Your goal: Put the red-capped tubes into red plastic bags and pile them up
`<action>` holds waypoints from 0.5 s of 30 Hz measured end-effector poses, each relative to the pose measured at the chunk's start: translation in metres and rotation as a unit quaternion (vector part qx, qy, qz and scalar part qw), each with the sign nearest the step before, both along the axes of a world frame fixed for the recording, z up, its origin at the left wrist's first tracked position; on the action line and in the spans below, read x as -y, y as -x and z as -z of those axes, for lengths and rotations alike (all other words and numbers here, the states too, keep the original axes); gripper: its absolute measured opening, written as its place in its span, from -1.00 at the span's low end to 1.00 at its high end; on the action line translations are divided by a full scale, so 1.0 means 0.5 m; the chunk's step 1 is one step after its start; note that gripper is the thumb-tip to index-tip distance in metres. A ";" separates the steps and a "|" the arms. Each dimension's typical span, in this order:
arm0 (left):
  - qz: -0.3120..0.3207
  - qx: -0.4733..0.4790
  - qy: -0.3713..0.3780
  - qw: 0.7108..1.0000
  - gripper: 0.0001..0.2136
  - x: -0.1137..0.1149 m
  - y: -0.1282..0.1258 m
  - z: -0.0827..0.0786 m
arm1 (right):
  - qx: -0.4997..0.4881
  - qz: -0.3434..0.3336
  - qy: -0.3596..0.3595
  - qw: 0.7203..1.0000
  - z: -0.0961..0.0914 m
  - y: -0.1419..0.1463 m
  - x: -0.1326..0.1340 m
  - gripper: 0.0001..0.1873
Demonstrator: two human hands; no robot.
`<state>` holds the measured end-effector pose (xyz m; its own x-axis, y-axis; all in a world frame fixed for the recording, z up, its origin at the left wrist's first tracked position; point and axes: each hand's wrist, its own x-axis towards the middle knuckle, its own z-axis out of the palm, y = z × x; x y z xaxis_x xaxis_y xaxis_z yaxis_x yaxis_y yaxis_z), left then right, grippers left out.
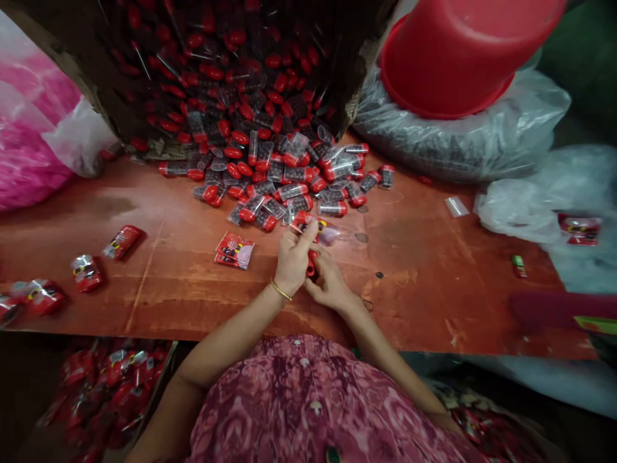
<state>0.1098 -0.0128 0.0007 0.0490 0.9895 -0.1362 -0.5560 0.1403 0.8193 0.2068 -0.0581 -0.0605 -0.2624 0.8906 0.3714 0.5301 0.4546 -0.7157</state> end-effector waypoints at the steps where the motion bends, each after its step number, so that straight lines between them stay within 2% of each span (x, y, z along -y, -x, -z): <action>1: 0.024 0.003 0.001 1.000 -0.76 0.000 -0.002 0.004 | 0.005 0.006 0.002 1.000 0.004 0.000 0.000 -0.67; 3: 0.037 0.005 0.016 0.999 -0.74 -0.003 -0.001 0.012 | 0.012 0.024 0.012 1.000 0.008 0.001 0.000 -0.74; 7: -0.056 -0.040 0.064 0.996 -0.71 -0.019 0.004 0.044 | 0.048 0.047 0.019 0.998 -0.002 -0.002 -0.002 -0.66; 9: -0.074 -0.069 0.093 0.991 -0.70 -0.025 0.004 0.065 | 0.065 0.062 0.014 0.996 -0.009 -0.009 -0.002 -0.63; 12: -0.021 -0.120 0.110 0.986 -0.69 -0.025 -0.001 0.089 | 0.091 0.088 0.018 0.992 -0.018 -0.020 -0.001 -0.67; 15: 0.018 -0.181 0.067 0.981 -0.71 -0.020 -0.006 0.096 | 0.126 0.099 0.035 0.987 -0.026 -0.017 0.005 -0.76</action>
<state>0.1126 -0.0028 -0.0472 0.0082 0.9599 -0.2801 -0.2237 0.2748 0.9351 0.2153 -0.0605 -0.0476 -0.1575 0.9547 0.2524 0.7682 0.2791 -0.5761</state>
